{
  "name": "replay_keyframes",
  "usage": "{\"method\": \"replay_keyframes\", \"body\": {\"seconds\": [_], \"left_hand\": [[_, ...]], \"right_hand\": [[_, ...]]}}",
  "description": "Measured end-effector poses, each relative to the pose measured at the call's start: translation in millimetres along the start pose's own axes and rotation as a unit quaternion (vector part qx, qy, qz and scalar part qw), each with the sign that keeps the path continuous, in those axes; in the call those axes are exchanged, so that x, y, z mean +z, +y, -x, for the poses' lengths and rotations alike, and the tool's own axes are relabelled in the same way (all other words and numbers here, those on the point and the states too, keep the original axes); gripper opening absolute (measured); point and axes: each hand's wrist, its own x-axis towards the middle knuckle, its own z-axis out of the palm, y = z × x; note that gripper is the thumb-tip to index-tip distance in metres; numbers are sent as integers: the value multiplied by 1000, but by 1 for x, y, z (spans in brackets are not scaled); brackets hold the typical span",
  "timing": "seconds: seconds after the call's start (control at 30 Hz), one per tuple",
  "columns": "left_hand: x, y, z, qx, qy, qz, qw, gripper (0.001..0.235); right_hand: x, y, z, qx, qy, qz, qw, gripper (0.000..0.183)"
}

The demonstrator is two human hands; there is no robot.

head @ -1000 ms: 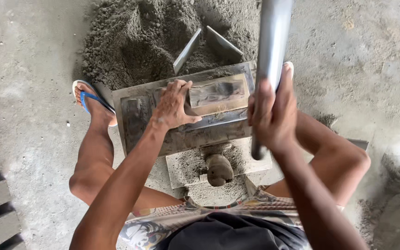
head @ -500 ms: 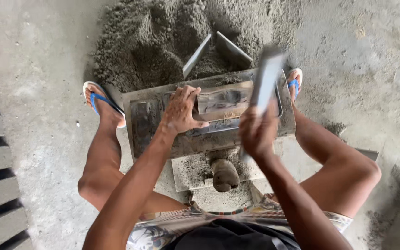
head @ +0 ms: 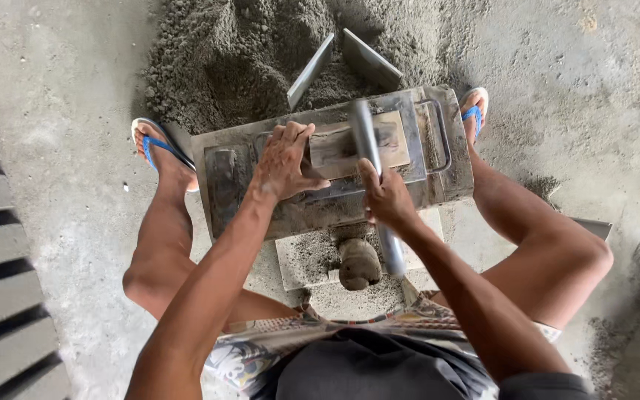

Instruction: The person scoops cement into a rectangular mold, levels the surface with a trowel, and removes excess material. They then lift the mold to release the formed brick and stack it with others. The process is repeated multiple times.

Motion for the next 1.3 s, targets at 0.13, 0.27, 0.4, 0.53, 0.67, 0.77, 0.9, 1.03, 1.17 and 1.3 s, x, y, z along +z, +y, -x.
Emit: {"method": "replay_keyframes", "body": {"seconds": [0.13,0.27,0.4,0.53,0.67,0.77,0.9,1.03,1.17,1.3], "left_hand": [[-3,6,0,6,-15,-53,998,105],[-2,-2,-6,3,-15,-29,999,109],[-5,5,-4,7,-6,-29,1000,101],[-5,7,-2,-7,-19,-34,999,107],[-7,8,-3,-4,8,18,1000,104],[5,-4,0,-17,-13,-13,1000,108],[-11,11,-9,-1,-4,-9,1000,101],[-8,13,5,-21,-33,-45,998,106],[-2,3,0,-47,-41,-46,997,115],[-7,16,-24,-48,-10,-90,995,119]], "right_hand": [[-25,-70,21,73,-46,-1,996,47],[-11,-32,11,-340,135,29,930,37],[-3,13,-6,63,-28,-69,995,59],[-27,-52,12,43,-24,-15,999,46],[1,-26,8,-145,132,20,980,36],[-2,14,-4,72,-87,-39,993,56],[-25,-45,5,112,-71,-53,990,49],[15,29,3,-62,80,27,995,46],[-16,-3,30,182,-49,-109,976,52],[-68,-17,18,260,-32,-169,950,58]]}}
